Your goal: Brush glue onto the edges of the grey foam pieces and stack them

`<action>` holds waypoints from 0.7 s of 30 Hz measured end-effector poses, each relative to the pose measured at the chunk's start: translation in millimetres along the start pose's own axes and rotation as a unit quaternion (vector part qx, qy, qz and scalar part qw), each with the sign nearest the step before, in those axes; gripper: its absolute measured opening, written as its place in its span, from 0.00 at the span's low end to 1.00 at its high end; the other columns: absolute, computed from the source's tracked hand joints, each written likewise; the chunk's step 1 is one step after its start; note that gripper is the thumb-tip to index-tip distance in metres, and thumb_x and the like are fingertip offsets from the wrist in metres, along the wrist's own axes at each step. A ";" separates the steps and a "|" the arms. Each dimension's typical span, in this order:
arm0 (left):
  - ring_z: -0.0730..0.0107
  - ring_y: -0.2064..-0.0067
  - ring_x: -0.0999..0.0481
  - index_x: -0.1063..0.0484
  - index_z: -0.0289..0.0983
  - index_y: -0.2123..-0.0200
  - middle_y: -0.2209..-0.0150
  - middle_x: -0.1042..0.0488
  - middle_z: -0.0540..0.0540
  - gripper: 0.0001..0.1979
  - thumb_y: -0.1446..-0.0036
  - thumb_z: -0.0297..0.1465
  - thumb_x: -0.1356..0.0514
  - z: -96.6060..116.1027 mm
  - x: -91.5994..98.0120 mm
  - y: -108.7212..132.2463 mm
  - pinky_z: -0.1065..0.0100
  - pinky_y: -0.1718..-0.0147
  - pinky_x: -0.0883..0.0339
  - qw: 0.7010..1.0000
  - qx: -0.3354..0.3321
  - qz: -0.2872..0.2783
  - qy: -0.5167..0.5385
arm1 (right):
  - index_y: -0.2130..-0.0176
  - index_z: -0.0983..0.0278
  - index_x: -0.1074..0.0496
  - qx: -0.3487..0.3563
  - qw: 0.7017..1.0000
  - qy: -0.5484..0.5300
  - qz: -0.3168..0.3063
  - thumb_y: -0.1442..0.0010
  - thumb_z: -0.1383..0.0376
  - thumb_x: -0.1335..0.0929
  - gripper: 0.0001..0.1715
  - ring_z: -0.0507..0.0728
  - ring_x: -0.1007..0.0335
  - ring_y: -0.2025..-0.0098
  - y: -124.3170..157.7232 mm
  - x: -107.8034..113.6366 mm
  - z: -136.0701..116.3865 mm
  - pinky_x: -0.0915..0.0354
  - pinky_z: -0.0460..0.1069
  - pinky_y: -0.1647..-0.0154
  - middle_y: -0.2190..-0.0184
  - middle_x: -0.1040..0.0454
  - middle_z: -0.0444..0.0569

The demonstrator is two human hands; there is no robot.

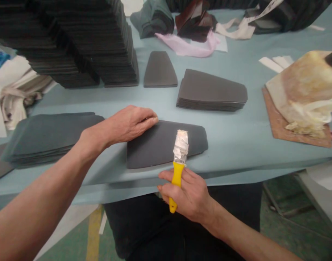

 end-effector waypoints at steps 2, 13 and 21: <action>0.63 0.62 0.20 0.18 0.39 0.51 0.60 0.16 0.44 0.23 0.27 0.43 0.51 -0.5 -0.1 -1.6 0.64 0.58 0.33 1.000 -0.002 -0.001 -0.002 | 0.59 0.59 0.31 0.006 1.000 0.009 0.003 0.29 0.70 0.31 0.06 0.56 0.19 0.62 -1.4 -7.2 -1.2 0.26 0.51 0.55 0.60 0.14 0.48; 0.64 0.62 0.20 0.18 0.38 0.55 0.62 0.16 0.43 0.21 0.27 0.41 0.49 -5.8 -6.9 -4.3 0.63 0.59 0.34 0.999 -0.042 0.025 -0.013 | 0.56 0.58 0.30 0.013 0.999 0.031 -0.008 0.31 0.70 0.31 0.07 0.56 0.21 0.61 -6.7 -22.9 0.3 0.29 0.50 0.56 0.57 0.14 0.48; 0.66 0.65 0.22 0.17 0.38 0.57 0.62 0.15 0.43 0.21 0.28 0.40 0.48 -3.3 -7.4 -4.7 0.64 0.62 0.37 0.999 -0.035 0.031 -0.007 | 0.58 0.59 0.29 0.001 0.999 0.042 -0.011 0.33 0.72 0.30 0.08 0.56 0.22 0.61 -9.7 -24.7 -2.6 0.31 0.51 0.56 0.58 0.15 0.49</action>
Point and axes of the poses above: each hand's wrist, its own y-axis away from the middle knuckle, its own x-axis out of the back of the hand, z = x × y, the point moved 1 cm from there along -y, towards the middle knuckle
